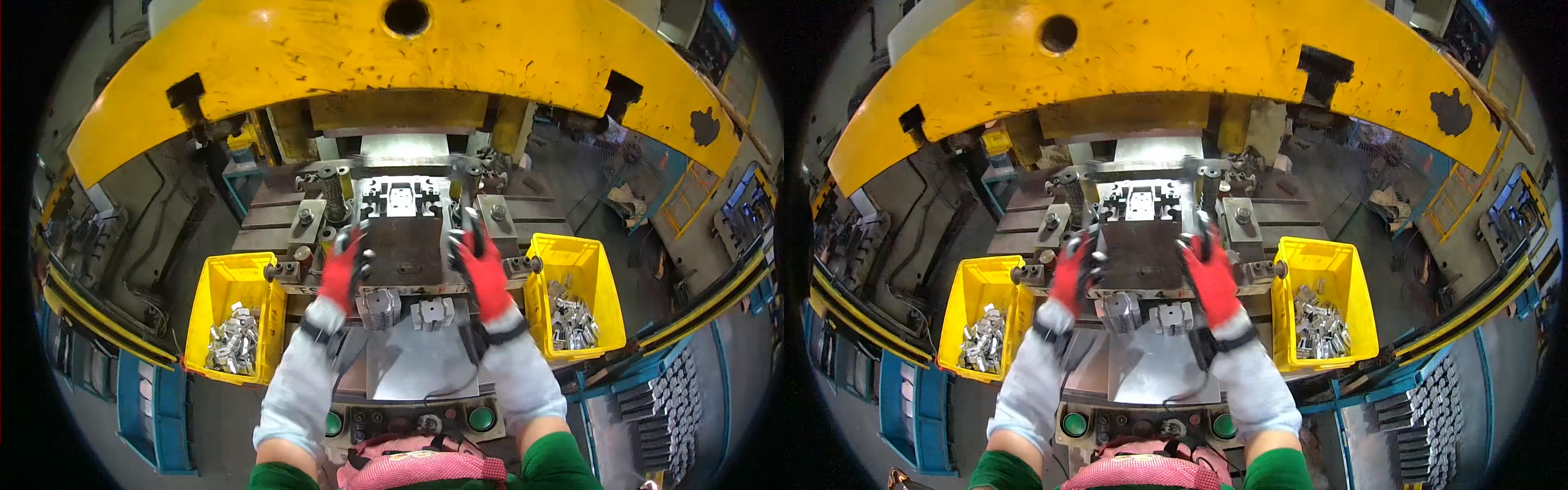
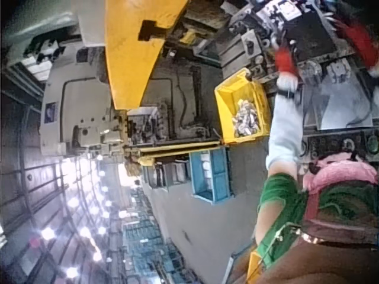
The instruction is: Manually loading and unloading metal parts into an industrial press machine.
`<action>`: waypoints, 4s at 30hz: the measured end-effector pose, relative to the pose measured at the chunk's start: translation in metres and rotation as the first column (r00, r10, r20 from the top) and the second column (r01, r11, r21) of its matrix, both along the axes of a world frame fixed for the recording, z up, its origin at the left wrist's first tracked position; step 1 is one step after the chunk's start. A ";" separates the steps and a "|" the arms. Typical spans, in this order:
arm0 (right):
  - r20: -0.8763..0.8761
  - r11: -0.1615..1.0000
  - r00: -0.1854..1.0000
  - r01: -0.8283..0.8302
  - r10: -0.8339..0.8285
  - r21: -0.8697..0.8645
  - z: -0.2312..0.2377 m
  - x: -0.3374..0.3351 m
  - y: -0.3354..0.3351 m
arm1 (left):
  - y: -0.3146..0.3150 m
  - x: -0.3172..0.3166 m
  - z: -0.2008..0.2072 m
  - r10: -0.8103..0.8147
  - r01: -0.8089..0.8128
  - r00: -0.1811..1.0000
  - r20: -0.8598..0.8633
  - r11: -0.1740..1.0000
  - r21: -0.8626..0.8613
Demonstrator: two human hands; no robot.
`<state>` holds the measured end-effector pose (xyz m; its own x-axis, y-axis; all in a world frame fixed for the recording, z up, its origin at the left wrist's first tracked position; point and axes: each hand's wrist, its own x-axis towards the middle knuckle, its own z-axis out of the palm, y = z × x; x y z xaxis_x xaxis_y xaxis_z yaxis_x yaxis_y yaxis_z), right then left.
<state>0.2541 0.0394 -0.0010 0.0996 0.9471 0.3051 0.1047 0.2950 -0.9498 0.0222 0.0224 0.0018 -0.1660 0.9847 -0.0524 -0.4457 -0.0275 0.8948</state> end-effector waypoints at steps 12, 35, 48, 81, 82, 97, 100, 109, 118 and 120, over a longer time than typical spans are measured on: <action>0.487 0.817 0.754 0.562 -0.441 -0.130 -0.089 0.125 -0.205 | -0.262 -0.143 -0.114 0.484 -0.463 0.870 -0.093 0.738 -0.491; 0.323 0.985 0.945 0.003 0.053 -0.170 -0.023 -0.045 0.067 | -0.251 -0.082 -0.102 0.332 -0.332 0.943 -0.022 0.942 -0.048; 0.380 0.951 0.888 -0.163 0.258 -0.263 -0.020 -0.030 0.093 | -0.248 -0.081 -0.120 0.513 -0.519 0.854 -0.086 0.850 -0.084; 0.657 0.461 0.753 0.592 -0.025 -0.661 -0.349 0.146 -0.281 | -0.315 -0.148 -0.411 0.089 -0.575 0.785 -0.613 0.472 -0.668; 0.662 0.464 0.749 0.596 -0.026 -0.656 -0.338 0.143 -0.280 | -0.314 -0.149 -0.412 0.090 -0.579 0.781 -0.618 0.476 -0.662; 0.668 0.381 0.744 0.617 0.002 -0.688 -0.341 0.146 -0.278 | -0.314 -0.148 -0.424 0.055 -0.587 0.764 -0.643 0.472 -0.657; 0.579 0.467 0.812 0.541 -0.075 -0.699 -0.351 0.149 -0.280 | -0.312 -0.161 -0.424 0.298 -0.586 0.806 -0.511 0.523 -0.619; 0.590 0.356 0.802 0.581 -0.096 -0.732 -0.359 0.157 -0.279 | -0.330 -0.166 -0.424 0.121 -0.563 0.794 -0.596 0.517 -0.645; -0.173 0.498 0.481 0.708 -0.859 -0.501 -0.188 0.193 -0.259 | -0.368 -0.158 -0.285 0.807 -0.871 0.473 -0.352 0.368 -0.326; -0.135 0.552 0.553 0.718 -0.822 -0.424 -0.153 0.201 -0.231 | -0.294 -0.084 -0.133 0.821 -0.930 0.351 -0.450 0.249 -0.271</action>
<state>0.4548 -0.1920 -0.1541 0.8641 0.4831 -0.1413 -0.1321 -0.0532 -0.9898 -0.0616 -0.2716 -0.1312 -0.9680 0.0820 -0.2370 -0.2300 0.0869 0.9693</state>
